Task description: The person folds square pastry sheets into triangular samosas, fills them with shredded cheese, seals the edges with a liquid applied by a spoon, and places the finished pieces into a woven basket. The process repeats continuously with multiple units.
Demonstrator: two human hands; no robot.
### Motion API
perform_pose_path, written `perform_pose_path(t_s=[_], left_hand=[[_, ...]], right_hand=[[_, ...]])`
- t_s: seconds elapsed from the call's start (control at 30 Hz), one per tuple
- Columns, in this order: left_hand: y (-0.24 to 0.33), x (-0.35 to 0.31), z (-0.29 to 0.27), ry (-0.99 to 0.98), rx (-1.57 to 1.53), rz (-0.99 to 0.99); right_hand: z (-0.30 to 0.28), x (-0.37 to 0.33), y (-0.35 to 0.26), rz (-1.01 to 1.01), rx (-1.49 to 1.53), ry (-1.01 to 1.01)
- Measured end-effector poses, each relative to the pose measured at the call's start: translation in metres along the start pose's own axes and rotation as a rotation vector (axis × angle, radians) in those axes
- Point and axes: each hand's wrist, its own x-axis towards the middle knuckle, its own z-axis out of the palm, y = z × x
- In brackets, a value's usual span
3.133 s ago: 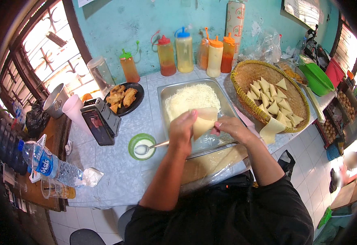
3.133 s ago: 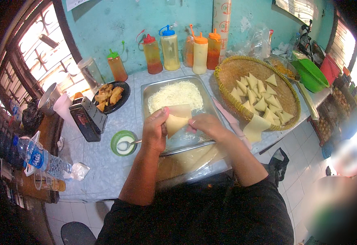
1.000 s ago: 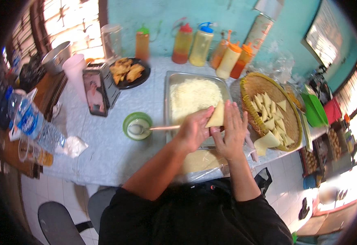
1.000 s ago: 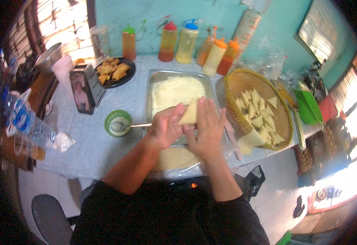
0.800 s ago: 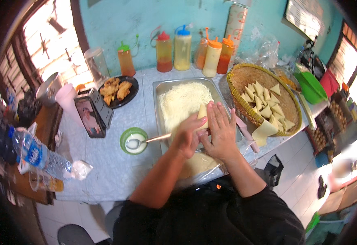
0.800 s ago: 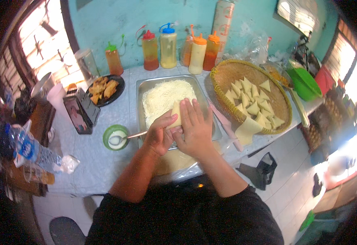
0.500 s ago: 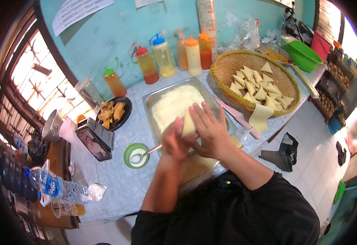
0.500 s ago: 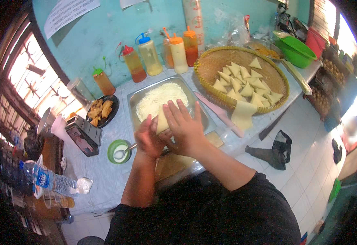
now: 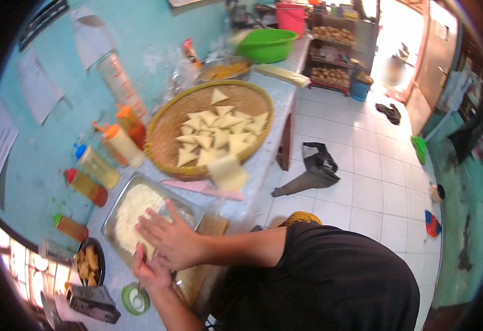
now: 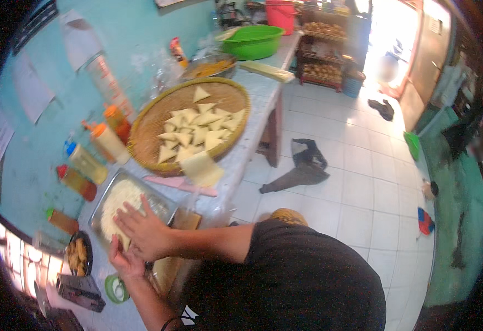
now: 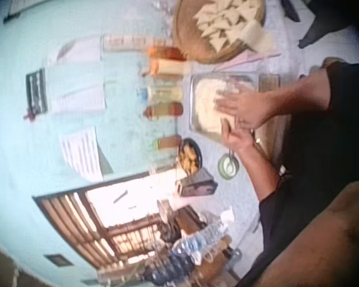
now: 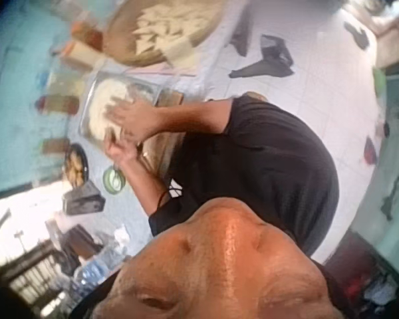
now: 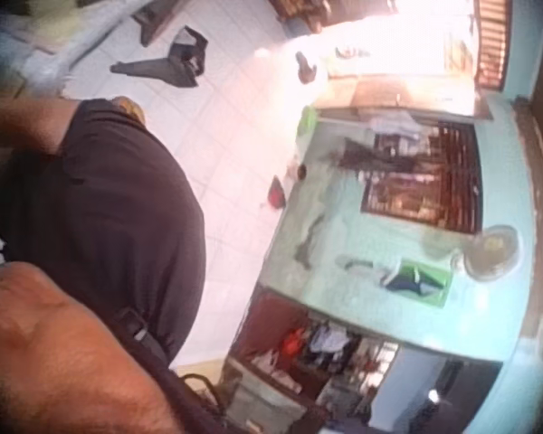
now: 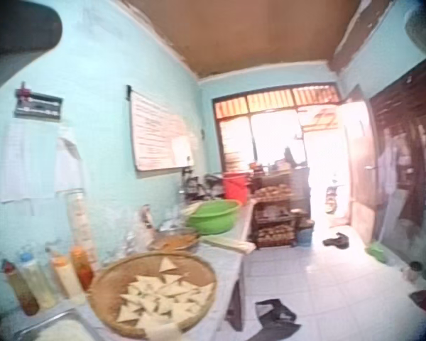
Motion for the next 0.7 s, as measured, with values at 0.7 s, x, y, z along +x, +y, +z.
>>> perform_pose_path(t_s=[0.7], left_hand=[[-0.007,0.009,-0.01,-0.087,0.09,-0.004]], right_hand=[[0.012,-0.011,0.009,-0.036,-0.03,0.185]])
